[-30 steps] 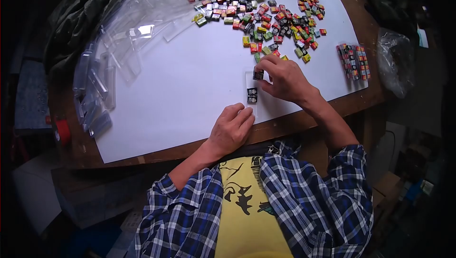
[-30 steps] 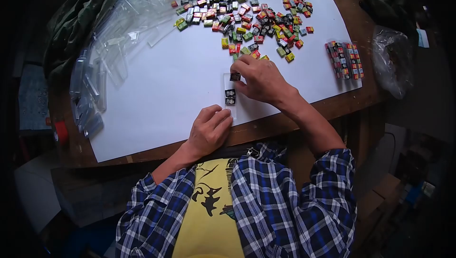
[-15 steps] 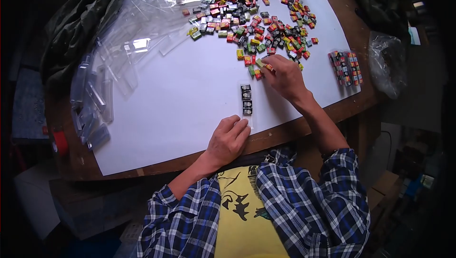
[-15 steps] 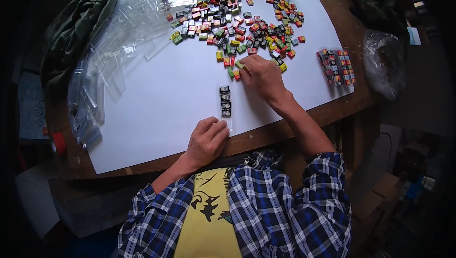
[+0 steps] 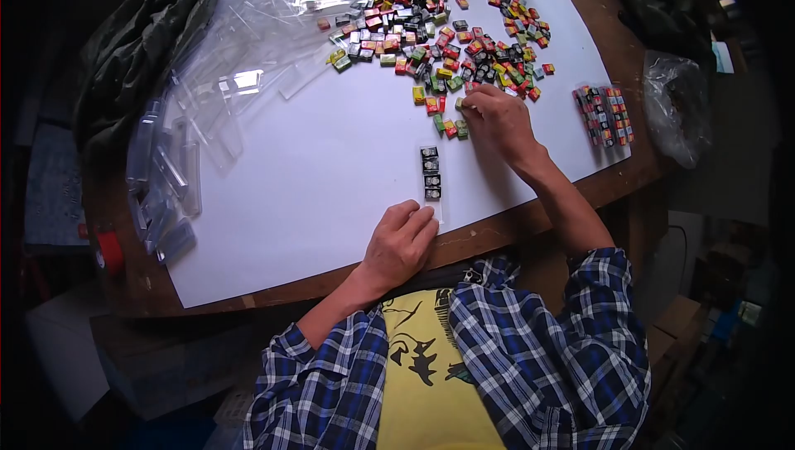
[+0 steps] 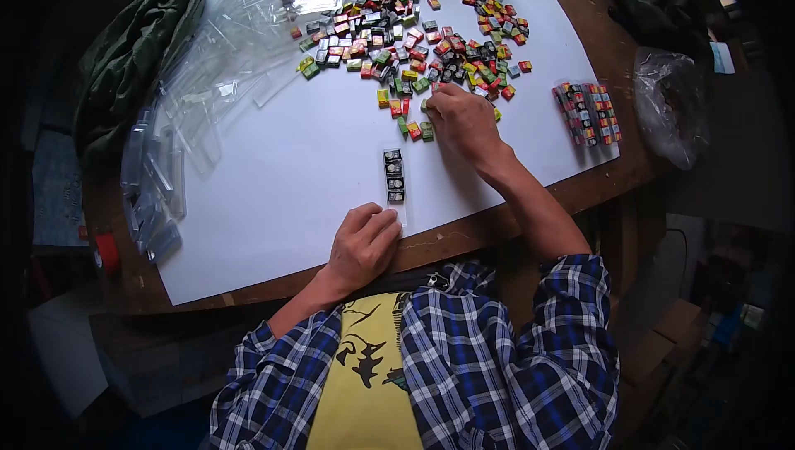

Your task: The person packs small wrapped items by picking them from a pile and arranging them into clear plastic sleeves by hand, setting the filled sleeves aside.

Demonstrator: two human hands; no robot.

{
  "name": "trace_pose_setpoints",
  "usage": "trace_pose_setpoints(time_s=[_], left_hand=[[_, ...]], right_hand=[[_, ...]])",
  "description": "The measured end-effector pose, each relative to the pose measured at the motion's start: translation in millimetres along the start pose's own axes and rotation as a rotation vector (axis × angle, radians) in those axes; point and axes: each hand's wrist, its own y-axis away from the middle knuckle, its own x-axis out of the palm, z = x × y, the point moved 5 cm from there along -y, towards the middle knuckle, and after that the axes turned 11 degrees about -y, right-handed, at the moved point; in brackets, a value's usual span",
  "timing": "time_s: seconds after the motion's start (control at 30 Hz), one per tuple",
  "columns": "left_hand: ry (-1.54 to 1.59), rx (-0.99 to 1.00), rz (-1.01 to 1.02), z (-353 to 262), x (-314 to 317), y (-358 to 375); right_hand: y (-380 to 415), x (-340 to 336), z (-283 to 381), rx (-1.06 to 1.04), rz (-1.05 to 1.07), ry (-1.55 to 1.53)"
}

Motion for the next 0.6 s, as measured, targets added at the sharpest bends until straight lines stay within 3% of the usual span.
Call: trace_pose_setpoints(time_s=[0.17,0.27,0.6], left_hand=[[0.003,-0.010,0.004,0.8,0.2,-0.4],[0.003,-0.008,0.008,1.1,-0.3,-1.1],[0.006,-0.011,0.005,1.0,0.3,-1.0]], right_hand=[[13.3,-0.5,22.3,0.052,-0.038,-0.151],[15.8,4.8,35.1,0.058,0.089,-0.159],[13.0,8.1,29.6,0.064,0.012,-0.207]])
